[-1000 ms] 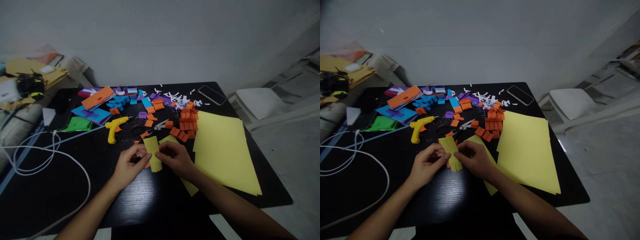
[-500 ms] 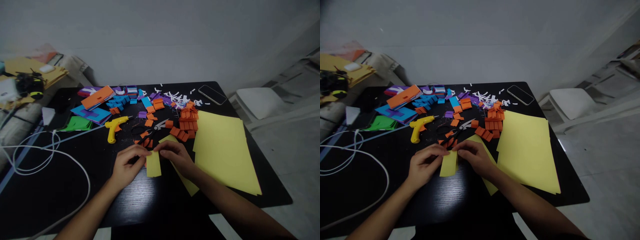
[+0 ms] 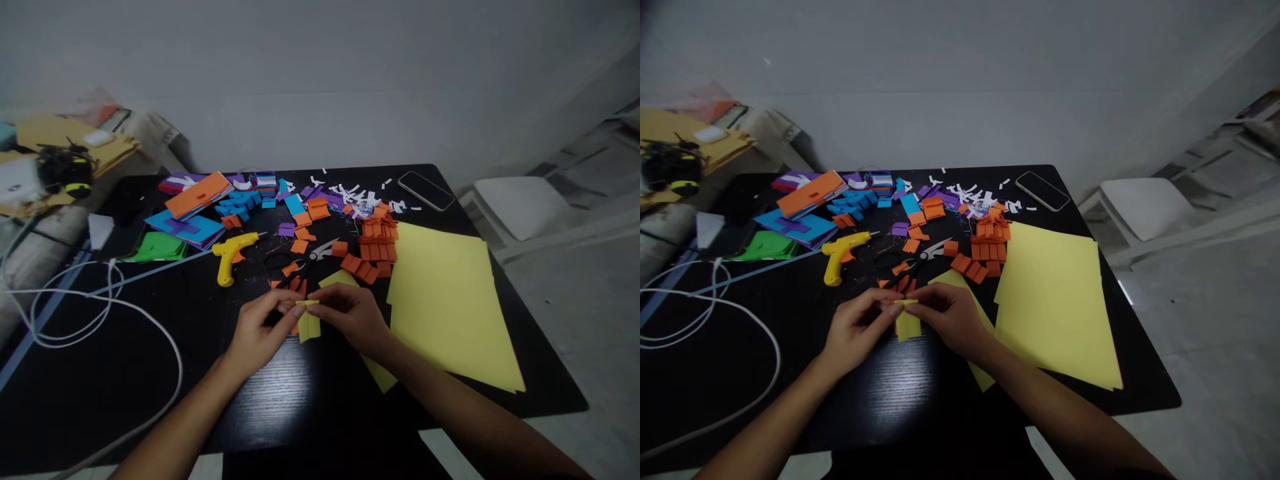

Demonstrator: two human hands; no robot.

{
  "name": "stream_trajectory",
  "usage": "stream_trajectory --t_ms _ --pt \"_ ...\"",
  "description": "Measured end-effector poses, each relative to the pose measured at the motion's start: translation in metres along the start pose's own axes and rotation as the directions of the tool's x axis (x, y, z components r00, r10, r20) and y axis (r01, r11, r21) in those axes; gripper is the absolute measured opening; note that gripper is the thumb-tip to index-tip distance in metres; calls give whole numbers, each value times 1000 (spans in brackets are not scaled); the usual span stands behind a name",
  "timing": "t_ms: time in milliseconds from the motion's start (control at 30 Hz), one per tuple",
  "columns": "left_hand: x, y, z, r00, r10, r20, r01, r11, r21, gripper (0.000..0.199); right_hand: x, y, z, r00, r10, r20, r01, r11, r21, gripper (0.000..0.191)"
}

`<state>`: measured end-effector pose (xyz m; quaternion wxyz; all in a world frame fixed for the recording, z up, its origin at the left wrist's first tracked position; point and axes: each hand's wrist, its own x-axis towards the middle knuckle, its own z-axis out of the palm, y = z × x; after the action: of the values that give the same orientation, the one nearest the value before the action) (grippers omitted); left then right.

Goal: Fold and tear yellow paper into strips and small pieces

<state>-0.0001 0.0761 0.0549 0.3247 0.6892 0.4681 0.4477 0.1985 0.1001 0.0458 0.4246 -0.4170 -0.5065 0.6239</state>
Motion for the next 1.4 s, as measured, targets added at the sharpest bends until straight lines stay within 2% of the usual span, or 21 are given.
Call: stream_trajectory --t_ms 133,367,467,600,667,800,1033,1400 --pt "2 1 1 1000 -13 -11 13 999 44 6 -2 0 1 1000 -11 -9 11 1000 -16 27" --pt "0 0 0 995 -93 -47 93 996 -2 7 -3 -2 2 995 78 59 -80 996 26 36" --pt "1 1 0 989 -138 -57 134 989 -66 6 -3 0 2 1000 3 -9 -3 1000 16 28" --pt "3 3 0 988 -149 -46 143 984 -107 3 -3 1 1 986 -136 -94 123 984 -130 13" --pt "3 3 1 989 -143 -39 137 983 -125 2 -2 1 0 977 -189 -93 169 967 -192 10" --pt "3 1 3 994 -103 -39 96 985 -142 17 -1 0 -1 962 -263 -70 238 937 -257 6" --pt "3 2 3 994 -85 -74 76 990 -119 18 -2 0 -1 977 -190 -101 164 962 -220 17" --pt "4 6 3 987 -126 -97 111 983 -144 14 -2 -3 -1 979 -168 -111 137 959 -247 11"
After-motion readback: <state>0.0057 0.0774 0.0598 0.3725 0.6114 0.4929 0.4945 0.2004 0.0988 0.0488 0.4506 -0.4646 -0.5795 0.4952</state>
